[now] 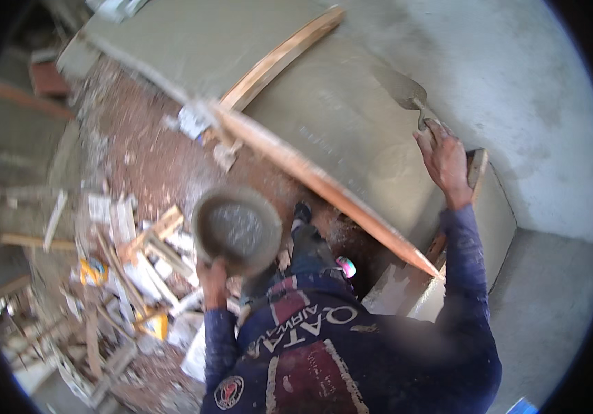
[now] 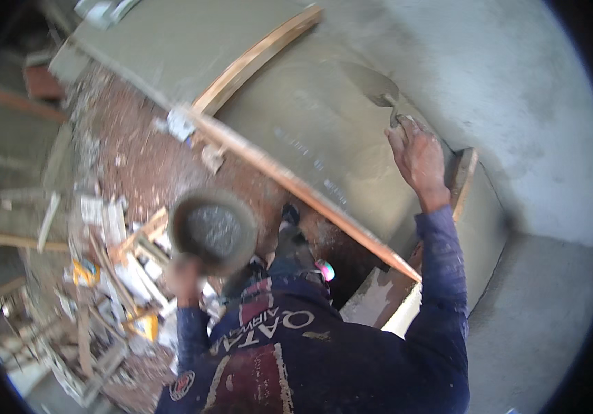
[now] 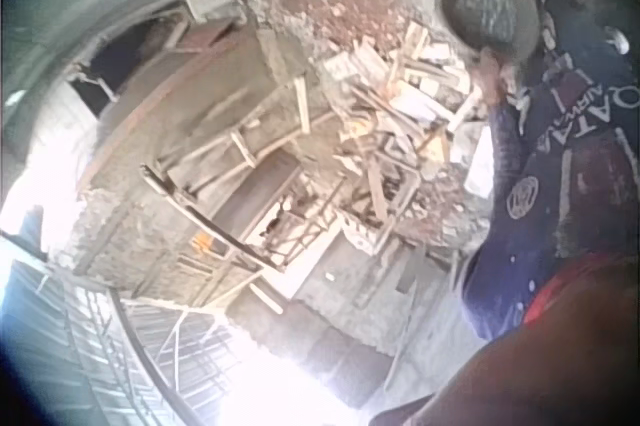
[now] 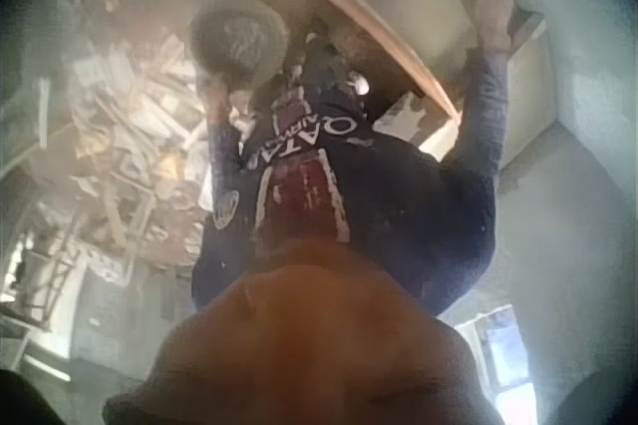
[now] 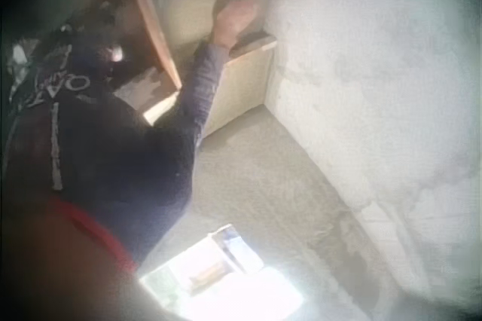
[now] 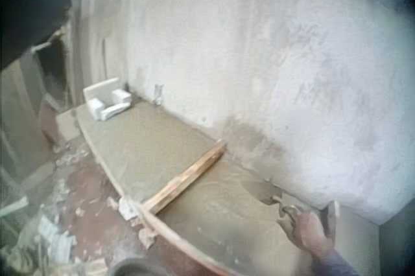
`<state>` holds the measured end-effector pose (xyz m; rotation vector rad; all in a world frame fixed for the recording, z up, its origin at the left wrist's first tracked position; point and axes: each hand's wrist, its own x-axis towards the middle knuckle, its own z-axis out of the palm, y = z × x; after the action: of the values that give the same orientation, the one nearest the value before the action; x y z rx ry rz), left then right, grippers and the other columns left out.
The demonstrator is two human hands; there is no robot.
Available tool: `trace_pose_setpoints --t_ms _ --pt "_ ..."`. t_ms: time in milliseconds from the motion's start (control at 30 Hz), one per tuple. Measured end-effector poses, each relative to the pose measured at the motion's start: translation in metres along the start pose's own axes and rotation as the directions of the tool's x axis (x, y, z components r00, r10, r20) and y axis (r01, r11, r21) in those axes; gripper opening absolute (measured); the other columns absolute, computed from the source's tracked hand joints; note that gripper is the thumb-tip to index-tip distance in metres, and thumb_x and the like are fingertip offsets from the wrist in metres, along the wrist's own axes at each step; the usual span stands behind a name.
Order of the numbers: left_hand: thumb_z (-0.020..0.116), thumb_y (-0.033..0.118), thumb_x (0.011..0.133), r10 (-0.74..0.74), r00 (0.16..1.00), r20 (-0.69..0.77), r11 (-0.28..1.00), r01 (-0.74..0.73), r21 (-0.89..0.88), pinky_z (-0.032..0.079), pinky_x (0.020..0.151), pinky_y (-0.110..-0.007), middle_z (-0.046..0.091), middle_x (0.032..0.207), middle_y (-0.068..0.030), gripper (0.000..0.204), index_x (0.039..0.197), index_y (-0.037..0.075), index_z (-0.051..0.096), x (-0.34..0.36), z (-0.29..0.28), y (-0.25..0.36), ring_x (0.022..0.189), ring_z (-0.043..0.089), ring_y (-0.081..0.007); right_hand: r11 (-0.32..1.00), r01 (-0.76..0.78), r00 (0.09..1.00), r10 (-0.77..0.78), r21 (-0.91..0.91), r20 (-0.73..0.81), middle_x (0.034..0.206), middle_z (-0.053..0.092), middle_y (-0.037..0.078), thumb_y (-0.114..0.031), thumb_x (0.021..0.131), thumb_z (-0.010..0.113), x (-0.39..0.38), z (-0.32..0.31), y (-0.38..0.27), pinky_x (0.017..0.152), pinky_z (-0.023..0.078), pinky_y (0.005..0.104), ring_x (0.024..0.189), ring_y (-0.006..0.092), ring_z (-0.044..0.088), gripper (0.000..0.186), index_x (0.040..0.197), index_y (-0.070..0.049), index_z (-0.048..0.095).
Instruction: Applying mortar to a concrete ledge and smoothing it with a trowel.
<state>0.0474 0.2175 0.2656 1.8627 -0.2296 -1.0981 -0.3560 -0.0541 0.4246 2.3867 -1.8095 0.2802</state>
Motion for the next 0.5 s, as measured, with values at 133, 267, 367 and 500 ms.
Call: trace_pose_setpoints --t_ms 133,267,367,500 --pt "0.056 0.005 0.073 0.265 0.963 0.055 0.916 -0.269 0.297 0.050 0.075 -0.038 0.065 0.092 -0.0196 0.043 0.114 -0.004 0.056 0.018 -0.019 0.003 0.084 0.064 -0.0277 0.848 0.395 0.836 -0.492 0.353 0.245 0.097 0.065 0.018 -0.027 0.087 0.059 -0.034 -0.021 -0.137 0.075 0.050 0.0423 0.086 0.0366 0.063 0.029 0.100 -0.001 0.061" --pt "0.055 0.007 0.071 0.425 0.898 0.109 0.838 -0.437 0.328 0.049 0.079 -0.042 0.064 0.094 -0.0249 0.044 0.115 -0.003 0.057 0.006 -0.041 0.039 0.087 0.064 -0.0366 0.770 0.620 0.713 -0.633 0.153 0.302 0.086 0.064 0.021 -0.027 0.086 0.056 -0.069 0.059 -0.255 0.069 0.051 0.0415 0.081 0.0319 0.064 0.031 0.097 0.002 0.062" --pt "0.054 0.003 0.073 0.452 0.880 0.146 0.783 -0.470 0.408 0.050 0.077 -0.035 0.066 0.095 -0.0177 0.042 0.115 -0.004 0.056 0.002 -0.058 0.049 0.086 0.063 -0.0224 0.769 0.612 0.597 -0.603 0.186 0.530 0.077 0.064 0.018 -0.024 0.085 0.054 -0.064 0.101 -0.308 0.066 0.053 0.0402 0.078 0.0297 0.065 0.025 0.091 -0.002 0.064" --pt "0.055 0.006 0.074 0.493 0.852 0.178 0.756 -0.521 0.398 0.049 0.079 -0.035 0.066 0.095 -0.0198 0.043 0.116 -0.004 0.056 -0.006 -0.073 0.057 0.085 0.064 -0.0261 0.665 0.542 0.387 -0.740 0.514 0.550 0.083 0.066 0.015 -0.024 0.086 0.051 -0.072 0.137 -0.314 0.078 0.053 0.0421 0.085 0.0323 0.065 0.023 0.092 -0.007 0.067"
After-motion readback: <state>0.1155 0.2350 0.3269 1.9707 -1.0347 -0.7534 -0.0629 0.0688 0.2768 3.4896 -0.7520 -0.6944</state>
